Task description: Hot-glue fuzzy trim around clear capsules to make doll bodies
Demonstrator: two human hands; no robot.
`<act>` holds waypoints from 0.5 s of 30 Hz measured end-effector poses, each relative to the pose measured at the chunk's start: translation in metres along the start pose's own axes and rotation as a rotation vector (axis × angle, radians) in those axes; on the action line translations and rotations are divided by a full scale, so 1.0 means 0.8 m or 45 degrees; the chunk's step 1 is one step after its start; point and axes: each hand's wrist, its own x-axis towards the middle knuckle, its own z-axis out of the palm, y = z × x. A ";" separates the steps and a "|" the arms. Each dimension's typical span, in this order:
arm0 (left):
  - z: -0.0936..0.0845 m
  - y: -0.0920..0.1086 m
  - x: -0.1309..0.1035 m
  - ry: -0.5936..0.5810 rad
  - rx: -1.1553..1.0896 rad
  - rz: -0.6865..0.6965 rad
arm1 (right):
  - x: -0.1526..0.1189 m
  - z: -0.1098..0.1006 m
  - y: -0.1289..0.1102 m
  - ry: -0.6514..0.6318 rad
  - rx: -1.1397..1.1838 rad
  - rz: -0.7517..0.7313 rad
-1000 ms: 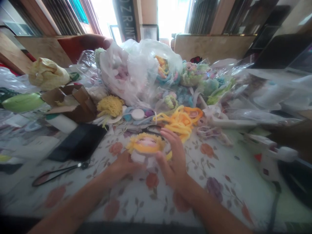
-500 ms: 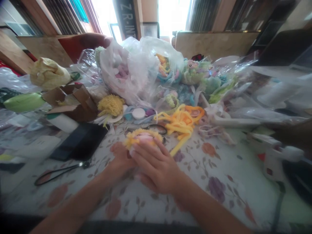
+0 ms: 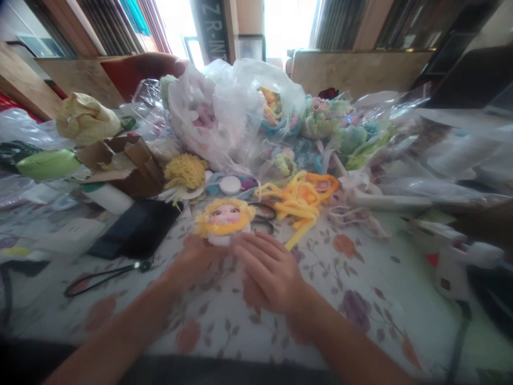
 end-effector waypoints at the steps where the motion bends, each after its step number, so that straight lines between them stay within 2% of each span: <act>1: -0.003 -0.002 0.001 -0.017 -0.088 -0.094 | -0.001 -0.001 0.001 0.066 0.015 0.060; 3: -0.007 -0.007 0.002 -0.001 -0.248 -0.205 | -0.001 -0.001 0.001 0.101 0.033 0.141; 4: -0.008 -0.009 0.002 -0.003 -0.308 -0.215 | -0.001 0.000 0.001 0.063 0.031 0.155; 7: -0.006 -0.013 0.001 -0.059 -0.498 -0.229 | 0.000 0.006 0.001 -0.177 0.010 0.158; 9: -0.005 -0.013 0.002 -0.052 -0.599 -0.264 | -0.001 0.010 0.002 -0.272 0.004 0.191; 11: -0.003 -0.012 0.003 -0.025 -0.627 -0.313 | -0.002 0.013 0.005 -0.251 -0.008 0.277; 13: -0.002 -0.011 0.004 -0.001 -0.561 -0.348 | -0.003 0.014 0.006 -0.142 -0.008 0.380; 15: 0.001 -0.012 0.004 0.109 -0.404 -0.300 | -0.003 0.014 0.004 -0.019 0.011 0.441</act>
